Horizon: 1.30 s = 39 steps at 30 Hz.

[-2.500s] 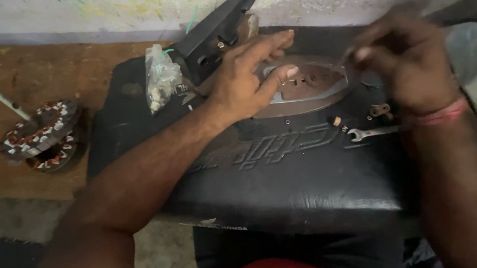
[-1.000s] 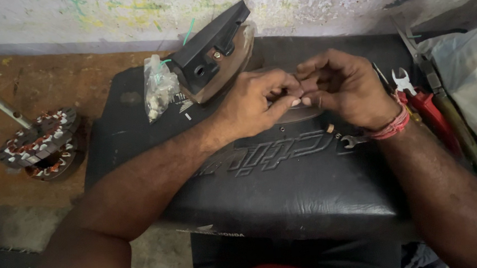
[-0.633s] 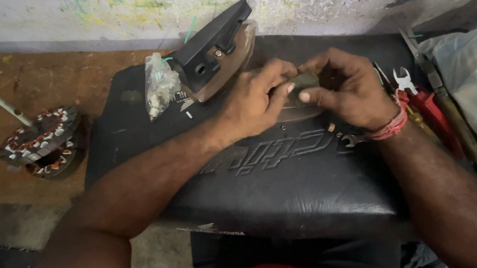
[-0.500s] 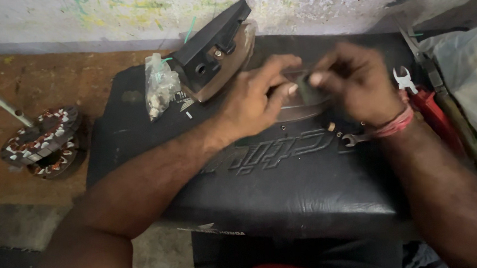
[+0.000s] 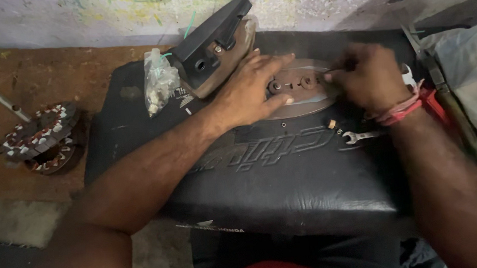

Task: The person disassembles an electric iron by removing screws and separating the metal soleplate from the plastic housing. They then use a small piece of cloth to wipe the surface of the soleplate before reassembling the iron.

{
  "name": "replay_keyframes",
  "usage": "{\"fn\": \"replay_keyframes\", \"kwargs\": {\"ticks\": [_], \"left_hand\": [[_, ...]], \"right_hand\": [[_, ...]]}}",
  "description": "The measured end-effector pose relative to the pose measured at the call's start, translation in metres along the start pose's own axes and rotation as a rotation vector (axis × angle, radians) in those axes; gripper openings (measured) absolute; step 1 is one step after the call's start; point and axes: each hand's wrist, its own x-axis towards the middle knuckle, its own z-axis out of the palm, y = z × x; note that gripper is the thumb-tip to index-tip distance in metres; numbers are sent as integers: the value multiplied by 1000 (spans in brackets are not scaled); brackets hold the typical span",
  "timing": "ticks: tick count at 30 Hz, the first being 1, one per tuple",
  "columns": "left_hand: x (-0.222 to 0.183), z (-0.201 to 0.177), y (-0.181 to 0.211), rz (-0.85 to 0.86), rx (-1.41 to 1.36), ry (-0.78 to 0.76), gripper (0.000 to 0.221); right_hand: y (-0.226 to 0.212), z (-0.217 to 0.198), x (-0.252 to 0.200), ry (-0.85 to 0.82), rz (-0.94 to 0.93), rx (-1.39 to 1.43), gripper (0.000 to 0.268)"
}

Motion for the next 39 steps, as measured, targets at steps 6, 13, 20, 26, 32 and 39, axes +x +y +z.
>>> {"fn": "replay_keyframes", "kwargs": {"ticks": [6, 13, 20, 26, 32, 39], "left_hand": [[-2, 2, -4, -9, 9, 37, 72], [-1, 1, 0, -19, 9, 54, 74], [3, 4, 0, 7, -46, 103, 87], [-1, 2, 0, -28, -42, 68, 89], [-4, -1, -4, -90, -2, 67, 89], [-2, -5, -2, -80, -34, 42, 89]], "right_hand": [[-9, 8, -1, 52, -67, -181, 25], [-20, 13, 2, 42, -12, -283, 23], [-12, 13, -5, 125, -61, -310, 26], [-18, 22, -1, 148, -24, -329, 26], [-23, 23, 3, 96, 25, -276, 29], [-22, 32, 10, 86, -52, -265, 20]]}}
